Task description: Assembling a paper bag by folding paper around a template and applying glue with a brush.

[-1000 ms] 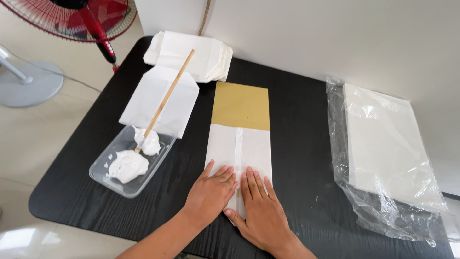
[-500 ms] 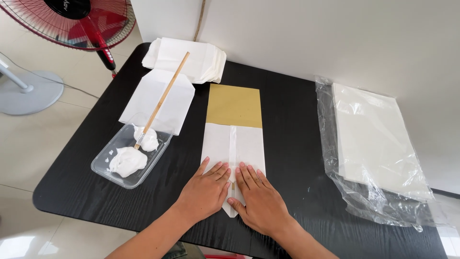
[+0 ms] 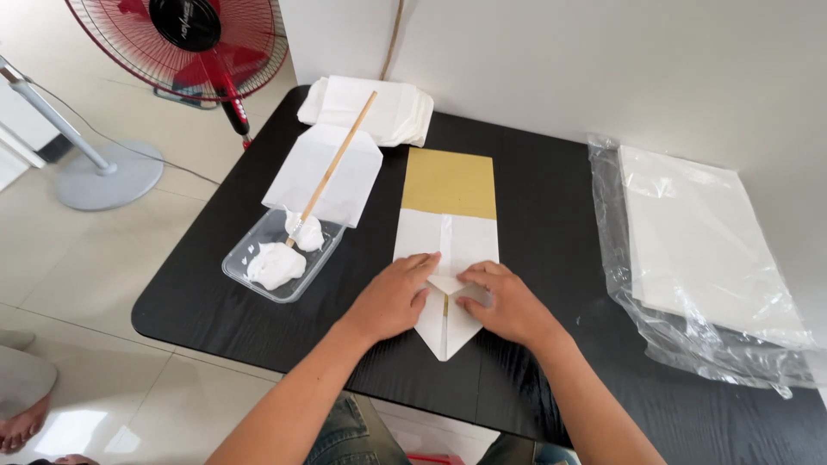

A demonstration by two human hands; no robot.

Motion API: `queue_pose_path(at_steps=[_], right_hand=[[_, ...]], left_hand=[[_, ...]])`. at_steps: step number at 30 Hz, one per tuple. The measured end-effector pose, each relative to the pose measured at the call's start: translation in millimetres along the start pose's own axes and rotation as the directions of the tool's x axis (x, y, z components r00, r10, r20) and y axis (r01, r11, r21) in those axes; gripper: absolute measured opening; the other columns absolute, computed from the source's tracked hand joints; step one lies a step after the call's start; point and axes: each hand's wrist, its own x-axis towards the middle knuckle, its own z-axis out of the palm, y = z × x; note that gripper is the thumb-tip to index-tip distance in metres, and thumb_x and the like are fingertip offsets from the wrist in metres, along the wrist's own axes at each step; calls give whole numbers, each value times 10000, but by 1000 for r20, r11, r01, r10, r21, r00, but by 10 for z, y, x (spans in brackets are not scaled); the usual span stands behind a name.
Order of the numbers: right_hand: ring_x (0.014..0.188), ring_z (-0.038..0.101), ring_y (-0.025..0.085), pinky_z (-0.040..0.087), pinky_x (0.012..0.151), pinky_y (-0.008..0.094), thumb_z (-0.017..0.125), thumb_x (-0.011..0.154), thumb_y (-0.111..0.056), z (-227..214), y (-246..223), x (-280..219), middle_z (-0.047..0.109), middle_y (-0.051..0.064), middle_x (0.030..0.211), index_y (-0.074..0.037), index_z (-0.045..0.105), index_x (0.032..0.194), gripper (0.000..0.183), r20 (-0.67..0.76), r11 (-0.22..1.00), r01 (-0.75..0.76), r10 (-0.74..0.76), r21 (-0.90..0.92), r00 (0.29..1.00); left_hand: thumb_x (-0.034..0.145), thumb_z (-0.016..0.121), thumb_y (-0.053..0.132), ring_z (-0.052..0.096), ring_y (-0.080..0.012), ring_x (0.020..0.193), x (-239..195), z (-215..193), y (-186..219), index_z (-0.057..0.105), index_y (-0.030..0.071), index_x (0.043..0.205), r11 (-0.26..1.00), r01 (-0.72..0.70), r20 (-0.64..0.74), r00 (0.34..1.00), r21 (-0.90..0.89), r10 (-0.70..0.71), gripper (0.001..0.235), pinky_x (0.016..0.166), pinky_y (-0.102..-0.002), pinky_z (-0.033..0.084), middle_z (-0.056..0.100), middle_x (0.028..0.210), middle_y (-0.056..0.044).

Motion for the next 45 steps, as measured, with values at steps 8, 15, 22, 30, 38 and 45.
queue_pose_path(at_steps=[8,15,22,30,38,45], right_hand=[[875,714,162,596,800,298,737,901,-121,-79,-4,96,768,54,960,-119,769,1173,274,-62,961,-212,226,176,972],[849,724,241,595,714,330,823,797,-139,-284,-126,421,753,115,959,-103,746,1172,384,-174,981,-114,141,156,975],[831,627,162,507,682,282,679,885,-253,-395,-1190,1303,663,88,1035,-40,650,1289,458,124,618,-351,379,703,917],[645,559,130,372,460,218,766,865,-325,368,-1242,2480,649,55,961,-96,662,1057,316,255,454,-403,352,795,900],[651,682,192,551,510,254,551,1089,-90,127,-1591,2177,691,122,933,-52,594,988,117,-185,699,126,9,704,983],[630,652,233,590,527,290,482,1135,-174,280,-1894,1699,624,188,966,23,494,1066,209,-350,694,406,-232,594,908]], left_hand=[[999,599,176,717,-240,1033,236,31,-91,662,113,1320,968,217,-14,975,-127,-221,333,873,-363,588,725,1109,-77],[992,561,141,661,-331,1046,41,209,5,642,53,1246,985,98,-65,994,140,-89,280,866,-403,537,617,1139,-136],[1013,571,249,498,-357,1361,-514,251,31,630,10,1310,994,-84,-268,958,63,98,386,981,-504,403,557,1476,-170],[972,582,291,526,-362,1349,-529,256,19,667,13,1285,998,-51,-347,936,41,63,427,1020,-506,367,608,1451,-143],[990,551,261,505,-348,1404,-551,270,7,630,-14,1340,998,-49,-342,939,-41,33,452,1081,-510,346,583,1497,-161],[973,561,255,520,-342,1399,-561,305,-6,637,-13,1310,998,-63,-373,925,19,65,437,1076,-509,376,585,1502,-157]])
